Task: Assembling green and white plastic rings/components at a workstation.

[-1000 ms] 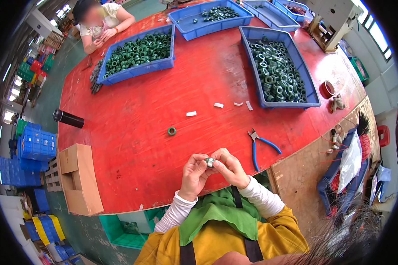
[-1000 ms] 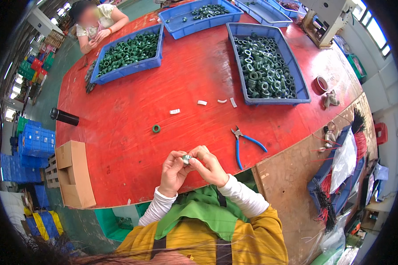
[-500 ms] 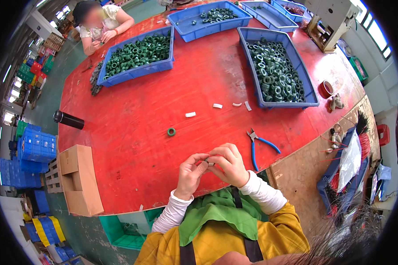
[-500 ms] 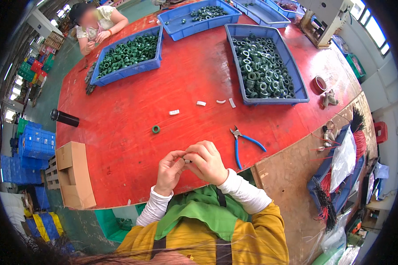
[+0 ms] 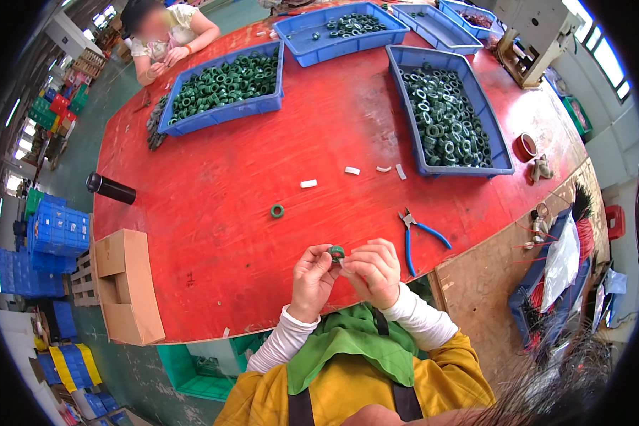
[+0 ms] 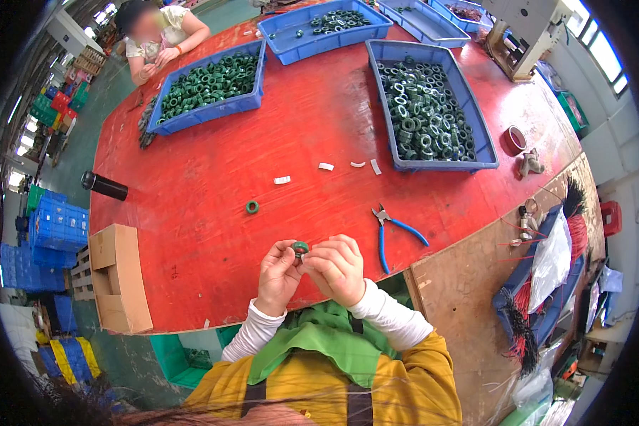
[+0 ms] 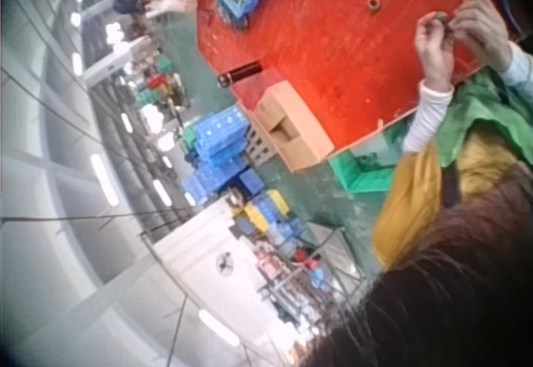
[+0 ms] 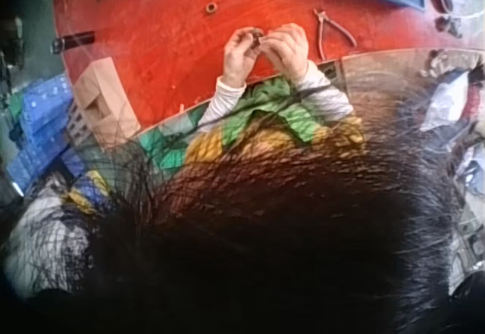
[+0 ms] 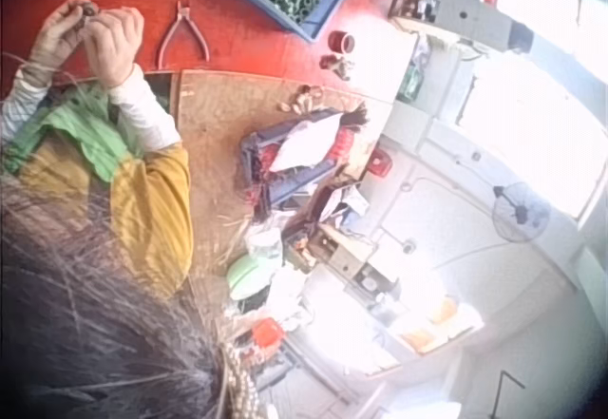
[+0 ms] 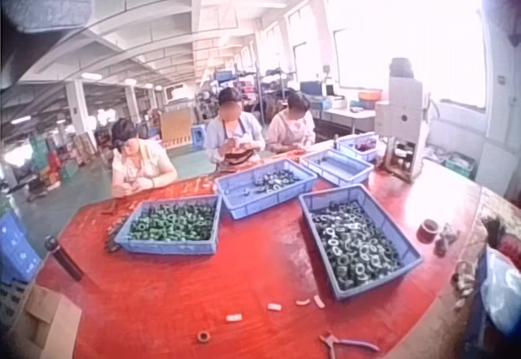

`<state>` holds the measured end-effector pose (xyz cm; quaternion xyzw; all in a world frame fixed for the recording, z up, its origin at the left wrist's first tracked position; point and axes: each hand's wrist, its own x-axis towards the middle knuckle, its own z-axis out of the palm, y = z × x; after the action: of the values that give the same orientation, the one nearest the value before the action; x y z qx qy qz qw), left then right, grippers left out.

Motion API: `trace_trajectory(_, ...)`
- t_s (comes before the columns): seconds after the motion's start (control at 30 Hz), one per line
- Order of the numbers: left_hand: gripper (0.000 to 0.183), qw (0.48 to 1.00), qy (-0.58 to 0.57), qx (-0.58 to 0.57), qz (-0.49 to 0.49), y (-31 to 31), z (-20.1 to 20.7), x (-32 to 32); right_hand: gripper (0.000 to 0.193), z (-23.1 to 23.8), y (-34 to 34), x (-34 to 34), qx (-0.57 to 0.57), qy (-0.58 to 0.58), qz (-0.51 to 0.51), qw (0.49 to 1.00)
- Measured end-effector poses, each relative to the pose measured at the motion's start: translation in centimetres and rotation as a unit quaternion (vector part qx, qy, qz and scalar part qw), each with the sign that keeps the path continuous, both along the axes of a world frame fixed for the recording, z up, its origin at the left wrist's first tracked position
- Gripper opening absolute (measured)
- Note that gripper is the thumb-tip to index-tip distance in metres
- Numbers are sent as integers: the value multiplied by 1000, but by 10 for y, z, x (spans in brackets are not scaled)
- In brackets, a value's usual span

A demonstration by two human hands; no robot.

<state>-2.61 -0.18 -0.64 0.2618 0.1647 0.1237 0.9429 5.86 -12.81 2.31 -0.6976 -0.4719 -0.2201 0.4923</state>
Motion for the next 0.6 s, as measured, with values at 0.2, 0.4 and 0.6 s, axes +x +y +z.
trace_trajectory(0.2,16,997,-20,68,-17,-2,4,-1,23,7,3,19,3,-8,-23,1000)
trace_trajectory(0.4,18,995,-12,92,-40,-2,8,-6,22,5,7,29,-19,1,-17,1000)
trace_trajectory(0.6,18,993,-38,80,-83,5,5,-8,17,8,1,29,-102,211,83,969)
